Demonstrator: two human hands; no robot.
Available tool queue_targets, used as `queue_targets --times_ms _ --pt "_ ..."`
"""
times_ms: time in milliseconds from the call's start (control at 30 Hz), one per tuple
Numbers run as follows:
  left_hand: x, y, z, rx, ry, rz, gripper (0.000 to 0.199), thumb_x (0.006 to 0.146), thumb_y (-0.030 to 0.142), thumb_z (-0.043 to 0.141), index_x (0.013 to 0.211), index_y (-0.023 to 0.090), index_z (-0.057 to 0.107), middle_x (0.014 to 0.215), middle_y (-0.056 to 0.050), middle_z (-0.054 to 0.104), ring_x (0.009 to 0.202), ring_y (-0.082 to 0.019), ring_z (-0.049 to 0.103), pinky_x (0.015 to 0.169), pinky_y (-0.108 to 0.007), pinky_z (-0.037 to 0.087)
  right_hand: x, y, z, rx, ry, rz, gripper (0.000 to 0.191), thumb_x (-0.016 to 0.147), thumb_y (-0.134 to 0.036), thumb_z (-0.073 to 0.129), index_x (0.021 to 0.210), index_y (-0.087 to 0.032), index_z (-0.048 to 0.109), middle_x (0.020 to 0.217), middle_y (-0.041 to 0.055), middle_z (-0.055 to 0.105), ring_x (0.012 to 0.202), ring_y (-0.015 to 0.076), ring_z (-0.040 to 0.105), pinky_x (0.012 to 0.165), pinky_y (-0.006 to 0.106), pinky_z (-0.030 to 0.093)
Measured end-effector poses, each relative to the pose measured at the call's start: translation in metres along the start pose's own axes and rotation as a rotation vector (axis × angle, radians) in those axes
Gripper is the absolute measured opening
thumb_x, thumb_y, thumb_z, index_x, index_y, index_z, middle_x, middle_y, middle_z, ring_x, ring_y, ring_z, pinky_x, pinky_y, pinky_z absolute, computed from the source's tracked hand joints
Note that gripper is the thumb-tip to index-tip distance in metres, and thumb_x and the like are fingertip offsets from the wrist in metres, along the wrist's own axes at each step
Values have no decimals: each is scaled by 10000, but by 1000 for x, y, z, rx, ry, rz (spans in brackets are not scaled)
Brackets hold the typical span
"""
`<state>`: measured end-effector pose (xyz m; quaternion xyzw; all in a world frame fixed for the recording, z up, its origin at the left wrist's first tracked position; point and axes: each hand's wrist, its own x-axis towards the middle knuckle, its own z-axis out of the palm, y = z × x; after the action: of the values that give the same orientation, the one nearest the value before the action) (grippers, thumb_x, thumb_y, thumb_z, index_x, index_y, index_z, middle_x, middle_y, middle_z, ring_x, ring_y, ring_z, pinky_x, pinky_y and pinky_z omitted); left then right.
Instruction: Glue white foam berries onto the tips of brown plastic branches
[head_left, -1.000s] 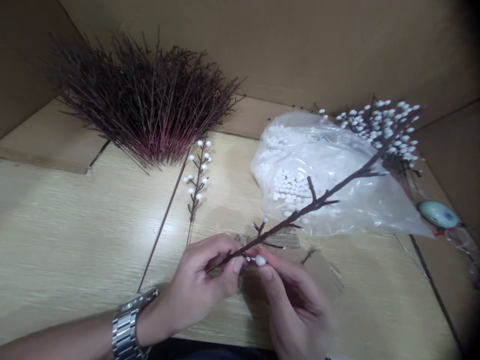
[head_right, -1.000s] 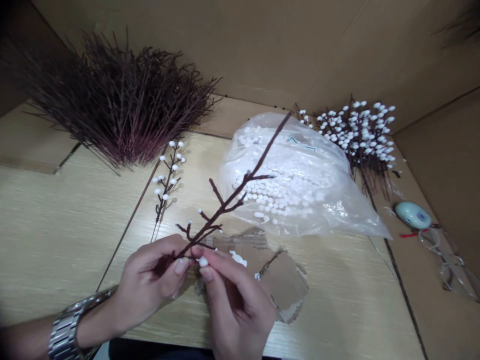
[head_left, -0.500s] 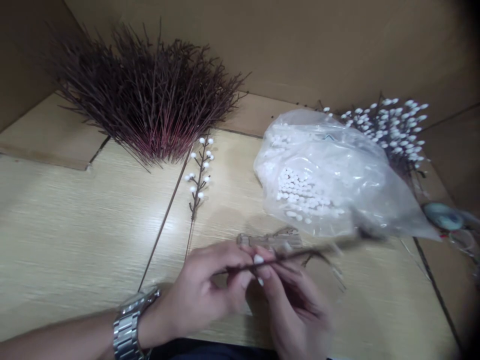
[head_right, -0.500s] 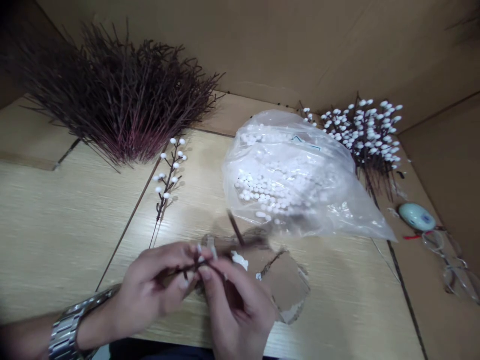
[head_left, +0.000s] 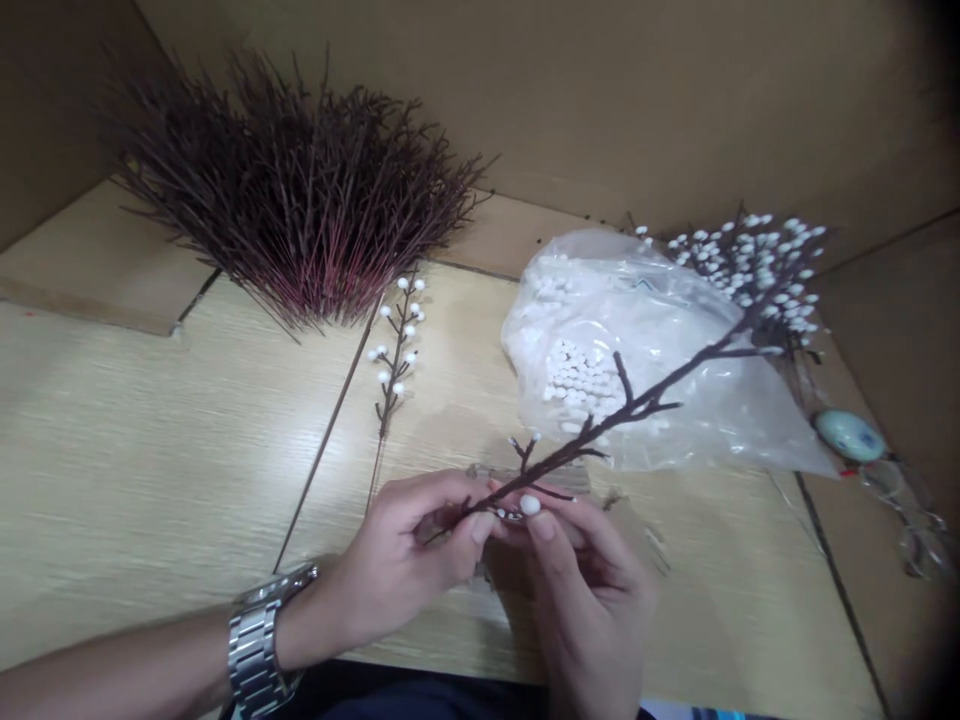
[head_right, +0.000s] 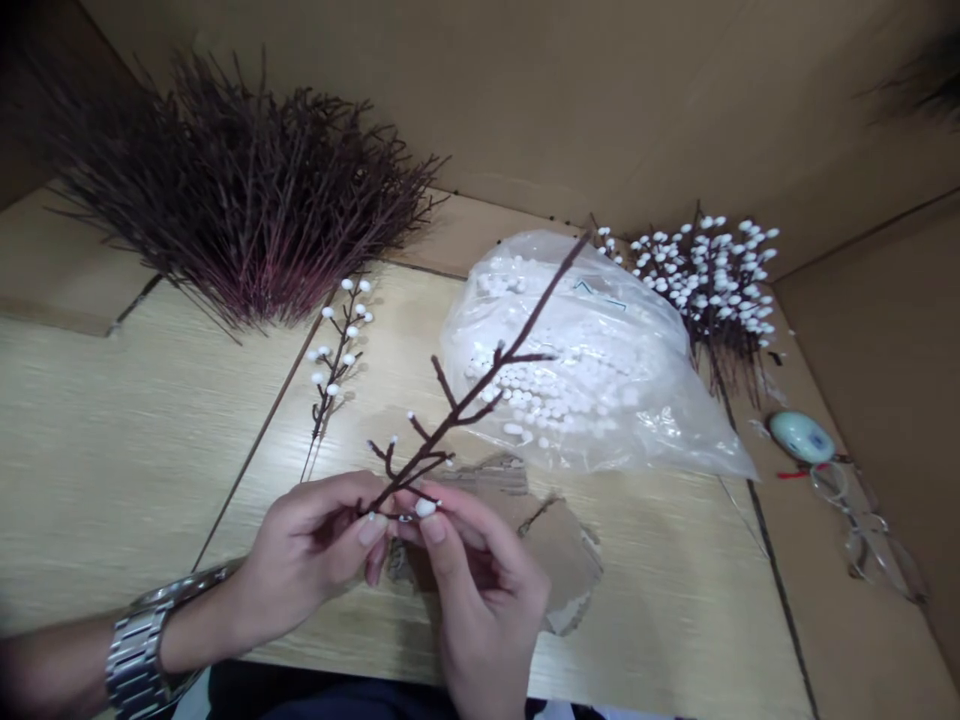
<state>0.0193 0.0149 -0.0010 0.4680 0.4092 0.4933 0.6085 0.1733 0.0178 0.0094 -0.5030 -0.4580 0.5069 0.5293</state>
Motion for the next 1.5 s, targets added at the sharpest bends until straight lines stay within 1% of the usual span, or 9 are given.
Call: queue_targets --times_ms 100,367,467,567,667,800,933,1200,1500 --pt "0 -1 -1 18 12 10 101 974 227 621 985 192 715 679 21 617 562 -94 567 539 -177 497 -1 1 2 10 9 -19 157 907 -186 697 1004 -268 790 904 18 825 740 190 802 666 233 679" --pt "-1 -1 -1 11 12 -1 100 981 236 614 968 190 703 718 18 622 584 -90 563 549 -178 484 -3 0 3 63 -23 -23 181 927 -163 664 1026 -275 766 956 17 824 835 196 804 730 255 679" --pt "0 -2 -1 32 25 8 120 980 250 617 954 176 708 691 14 612 568 -98 550 524 -188 470 -3 0 3 46 -11 -25 151 911 -182 688 1004 -266 772 938 24 824 790 202 805 695 254 681" --pt "-1 -2 -1 43 18 14 126 982 248 614 948 178 713 703 8 618 569 -100 549 520 -191 465 -3 0 1 15 -20 -42 166 909 -186 694 1016 -287 769 938 9 825 767 196 804 680 251 681" --pt "-2 -1 -1 37 1 18 110 980 220 613 928 201 708 729 16 625 589 -91 557 538 -180 465 -4 1 -1 -35 -30 -51 193 908 -172 694 1032 -301 764 960 -3 823 776 187 804 692 242 678" --pt "-2 1 -1 28 3 14 131 975 191 611 870 208 689 708 32 607 595 -85 546 552 -172 455 -6 1 -2 -73 -31 -66 216 896 -146 699 1033 -296 771 968 -2 823 809 178 803 709 216 670" --pt "1 1 -1 17 7 8 116 970 181 611 886 208 687 716 33 607 593 -86 540 552 -177 453 -6 1 -1 -94 -37 -84 247 898 -135 689 1044 -315 775 981 -16 822 840 167 801 731 200 661" --pt "1 1 -2 34 -8 7 126 966 150 602 877 199 677 737 36 604 616 -81 539 577 -170 456 -8 1 0 -199 29 -110 207 877 -167 727 1007 -311 798 951 -16 823 826 154 797 753 185 651" --pt "1 1 -2 43 -12 12 113 963 145 609 898 198 686 772 33 636 651 -80 567 621 -160 481 -10 3 3 -187 43 -117 206 874 -172 735 1011 -315 793 957 -31 823 824 139 796 737 156 646"
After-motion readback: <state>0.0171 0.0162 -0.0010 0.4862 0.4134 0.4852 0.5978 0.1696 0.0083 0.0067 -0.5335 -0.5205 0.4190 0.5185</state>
